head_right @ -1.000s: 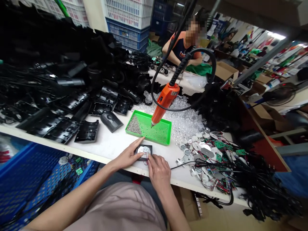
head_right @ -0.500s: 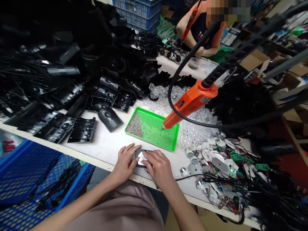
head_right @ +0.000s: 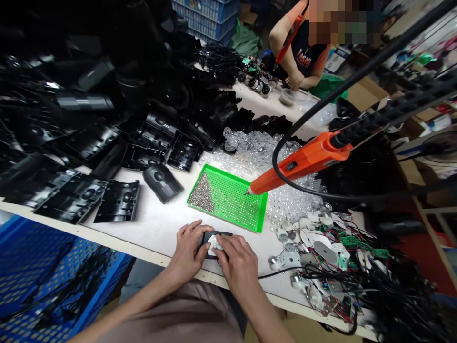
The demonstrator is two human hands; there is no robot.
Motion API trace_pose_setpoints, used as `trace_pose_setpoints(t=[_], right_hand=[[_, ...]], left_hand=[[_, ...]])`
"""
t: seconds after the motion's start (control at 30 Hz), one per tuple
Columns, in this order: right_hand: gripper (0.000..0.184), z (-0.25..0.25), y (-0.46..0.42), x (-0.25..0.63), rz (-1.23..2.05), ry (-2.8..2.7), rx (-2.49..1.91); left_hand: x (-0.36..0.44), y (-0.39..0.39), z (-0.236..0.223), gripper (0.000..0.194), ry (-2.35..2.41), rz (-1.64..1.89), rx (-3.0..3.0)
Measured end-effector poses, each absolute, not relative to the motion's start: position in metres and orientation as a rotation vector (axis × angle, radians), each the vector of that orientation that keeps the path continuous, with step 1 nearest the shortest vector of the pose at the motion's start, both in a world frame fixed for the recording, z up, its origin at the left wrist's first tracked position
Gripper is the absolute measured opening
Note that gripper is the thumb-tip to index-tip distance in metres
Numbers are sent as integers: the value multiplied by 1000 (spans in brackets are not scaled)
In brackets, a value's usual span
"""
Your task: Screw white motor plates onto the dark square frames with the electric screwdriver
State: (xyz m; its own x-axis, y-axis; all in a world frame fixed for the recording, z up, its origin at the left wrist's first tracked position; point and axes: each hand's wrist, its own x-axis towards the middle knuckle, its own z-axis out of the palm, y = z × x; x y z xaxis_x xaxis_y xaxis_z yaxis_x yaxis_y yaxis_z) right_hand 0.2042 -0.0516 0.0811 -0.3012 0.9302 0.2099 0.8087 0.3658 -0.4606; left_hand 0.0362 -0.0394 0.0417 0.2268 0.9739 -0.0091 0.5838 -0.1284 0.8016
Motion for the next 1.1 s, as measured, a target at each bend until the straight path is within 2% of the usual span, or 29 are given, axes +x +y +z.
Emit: trace_pose_setpoints(t=[0.13,0.33,0.63,1.1], right_hand=[[26,80,-49,208,460,-2150,-1479],[25,84,-46,208,434,-2211,-1471],[22,89,-38,213,374,-2394,-1399],[20,79,-32,218,420,-2367,-1202]], left_hand=[[34,-38,39,34,1415,691,1813],[30,-38,32,44,1364,645,1874],[31,-43,31,46,1398,636,2024],[35,-45,34,44,1530,666,2139]])
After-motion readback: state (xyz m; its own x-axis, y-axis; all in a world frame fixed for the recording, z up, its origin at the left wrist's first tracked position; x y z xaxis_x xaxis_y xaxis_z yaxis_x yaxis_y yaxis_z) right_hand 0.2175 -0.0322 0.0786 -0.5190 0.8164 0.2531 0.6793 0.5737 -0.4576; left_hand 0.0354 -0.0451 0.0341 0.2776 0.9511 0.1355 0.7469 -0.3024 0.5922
